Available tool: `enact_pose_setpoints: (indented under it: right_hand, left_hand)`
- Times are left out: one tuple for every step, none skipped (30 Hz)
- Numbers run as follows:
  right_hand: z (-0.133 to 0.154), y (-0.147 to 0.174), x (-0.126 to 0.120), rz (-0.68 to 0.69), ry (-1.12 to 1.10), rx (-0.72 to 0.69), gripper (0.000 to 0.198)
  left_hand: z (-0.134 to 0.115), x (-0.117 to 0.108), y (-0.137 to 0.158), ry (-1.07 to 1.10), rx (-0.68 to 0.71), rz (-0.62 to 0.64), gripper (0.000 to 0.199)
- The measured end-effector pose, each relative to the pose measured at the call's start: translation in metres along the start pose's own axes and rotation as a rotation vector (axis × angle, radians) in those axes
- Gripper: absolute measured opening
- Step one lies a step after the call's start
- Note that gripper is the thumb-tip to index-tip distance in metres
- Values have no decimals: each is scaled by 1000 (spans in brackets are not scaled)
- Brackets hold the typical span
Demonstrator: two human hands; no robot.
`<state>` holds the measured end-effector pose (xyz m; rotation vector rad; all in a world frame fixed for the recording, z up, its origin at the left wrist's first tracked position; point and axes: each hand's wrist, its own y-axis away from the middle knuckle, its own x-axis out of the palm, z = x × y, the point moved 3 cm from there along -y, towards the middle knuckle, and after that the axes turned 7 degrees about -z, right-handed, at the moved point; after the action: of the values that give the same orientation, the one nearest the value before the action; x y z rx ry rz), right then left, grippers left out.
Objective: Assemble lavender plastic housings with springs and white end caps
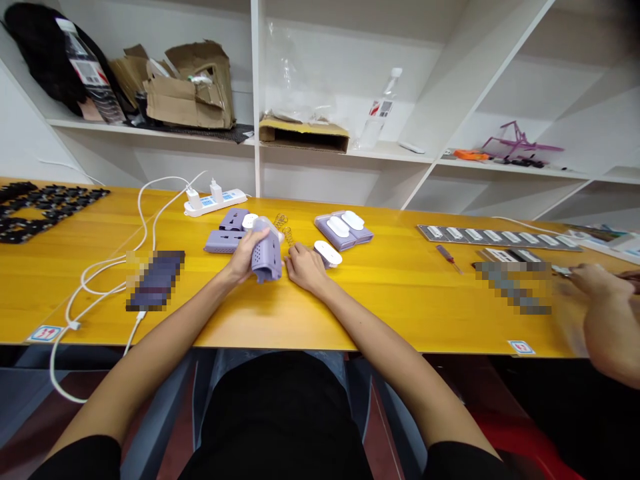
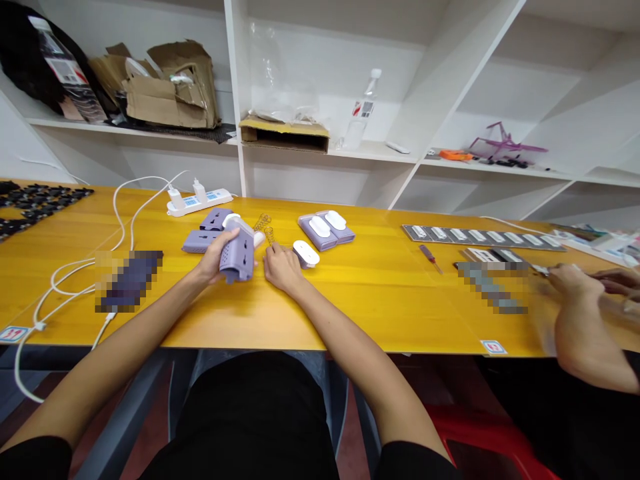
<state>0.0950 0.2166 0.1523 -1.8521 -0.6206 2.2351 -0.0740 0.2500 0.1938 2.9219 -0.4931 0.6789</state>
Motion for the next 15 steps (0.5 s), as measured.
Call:
enact_pose_setpoints:
  right_hand:
    - [-1,0,0,4,-7,36,28]
    - [-3,0,0,12,-11,71,29]
    - [-5,1,0,24,-13,101,30]
    - [-7,0,0,41,-14,125,33]
    - [-8,0,0,63,-15,141,35]
    - [-10,0,0,84,-17,149,36]
    - [-11,-1,0,98,-21,151,36]
    - [-12,-2,0,103,-23,151,34]
    - [-12,-3,0,98,-19,151,32]
    - [-13,-3,0,89,-11,150,29]
    - [-14,-4,0,78,-2,150,27]
    - [-14,-4,1,68,4,151,26]
    - [-15,-4,1,57,6,154,25]
    - [-17,-4,1,44,-2,157,25]
    - [-19,-4,1,19,-20,158,24]
  left_hand:
    - [0,1,3,-130,1,69,59]
    - [0,3,6,-262,43,140,58]
    - [-1,5,10,-388,120,214,61]
    - [-1,8,13,-506,211,280,65]
    - [-1,10,17,-624,302,347,70]
    - [-1,13,20,-744,394,406,74]
    - [-1,14,23,-866,477,453,78]
    - [-1,15,25,-981,545,477,81]
    - [-1,15,26,-1090,595,489,83]
    - [-1,14,27,-1186,629,490,83]
    - [-2,12,27,-1269,647,489,83]
    - [-2,9,26,-1338,657,494,80]
    - [-2,7,26,-1395,658,506,78]
    - [-1,5,25,-1446,652,528,76]
    - [0,3,24,-1487,642,552,74]
